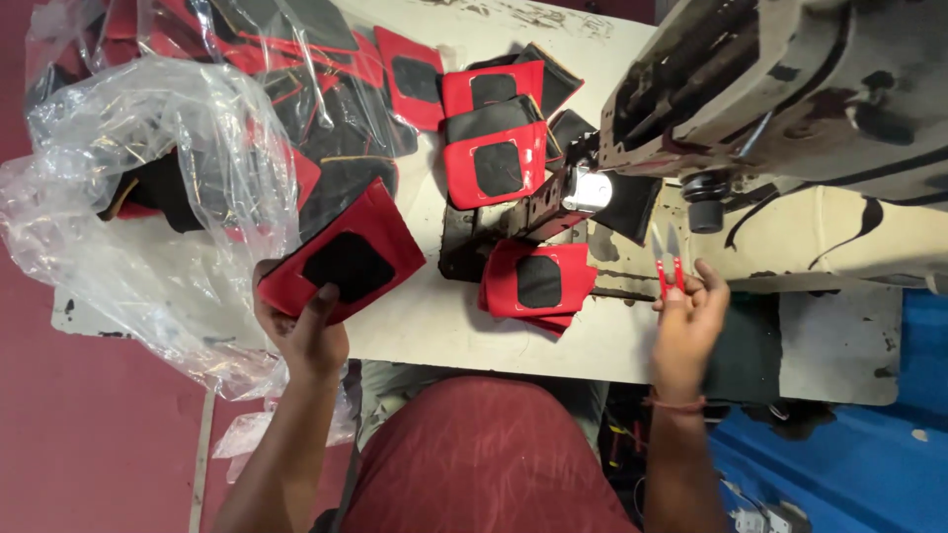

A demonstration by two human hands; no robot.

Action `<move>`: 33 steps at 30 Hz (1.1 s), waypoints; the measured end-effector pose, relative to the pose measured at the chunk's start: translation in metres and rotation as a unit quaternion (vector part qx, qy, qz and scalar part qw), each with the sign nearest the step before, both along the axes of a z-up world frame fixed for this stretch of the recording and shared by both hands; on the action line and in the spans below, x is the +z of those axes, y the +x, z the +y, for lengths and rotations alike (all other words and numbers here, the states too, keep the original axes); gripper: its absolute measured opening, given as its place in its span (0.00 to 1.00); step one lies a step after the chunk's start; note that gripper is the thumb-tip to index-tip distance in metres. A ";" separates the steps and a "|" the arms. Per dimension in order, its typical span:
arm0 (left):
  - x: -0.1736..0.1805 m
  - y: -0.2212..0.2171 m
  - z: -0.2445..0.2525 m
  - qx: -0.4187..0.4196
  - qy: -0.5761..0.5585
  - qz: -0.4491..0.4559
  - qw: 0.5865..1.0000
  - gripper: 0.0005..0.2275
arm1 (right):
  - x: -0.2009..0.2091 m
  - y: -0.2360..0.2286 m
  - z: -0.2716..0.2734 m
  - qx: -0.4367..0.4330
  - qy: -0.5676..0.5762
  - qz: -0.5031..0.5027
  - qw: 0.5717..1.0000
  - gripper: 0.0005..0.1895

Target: The person sews red and black fabric pieces using a sewing machine, aligning each piece under the needle, stitching, and then cutting the thread. The person repeats this process for multiple pieces, stacking the finished items on the table.

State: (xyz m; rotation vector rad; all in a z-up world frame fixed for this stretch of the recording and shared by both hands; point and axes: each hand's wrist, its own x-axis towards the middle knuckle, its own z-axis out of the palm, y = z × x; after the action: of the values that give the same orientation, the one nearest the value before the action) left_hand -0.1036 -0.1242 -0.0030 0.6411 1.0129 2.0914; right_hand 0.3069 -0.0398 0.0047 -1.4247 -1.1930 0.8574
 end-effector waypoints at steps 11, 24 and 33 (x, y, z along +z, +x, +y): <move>0.000 0.010 -0.006 -0.012 0.006 -0.061 0.998 0.16 | 0.008 -0.093 -0.031 0.220 -0.264 0.330 0.879 0.19; 0.002 0.015 -0.014 -0.014 0.001 -0.073 0.997 0.15 | 0.011 -0.196 -0.029 0.420 -0.219 0.272 0.837 0.10; 0.002 0.016 -0.006 -0.019 -0.010 -0.111 0.994 0.15 | -0.010 -0.181 -0.032 0.389 -0.184 0.307 0.849 0.06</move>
State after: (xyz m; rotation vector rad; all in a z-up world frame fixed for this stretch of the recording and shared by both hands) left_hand -0.0878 -0.1306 -0.0009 0.4034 0.8875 2.0643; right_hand 0.1263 -0.0715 -0.0050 -0.7692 -1.1109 2.0246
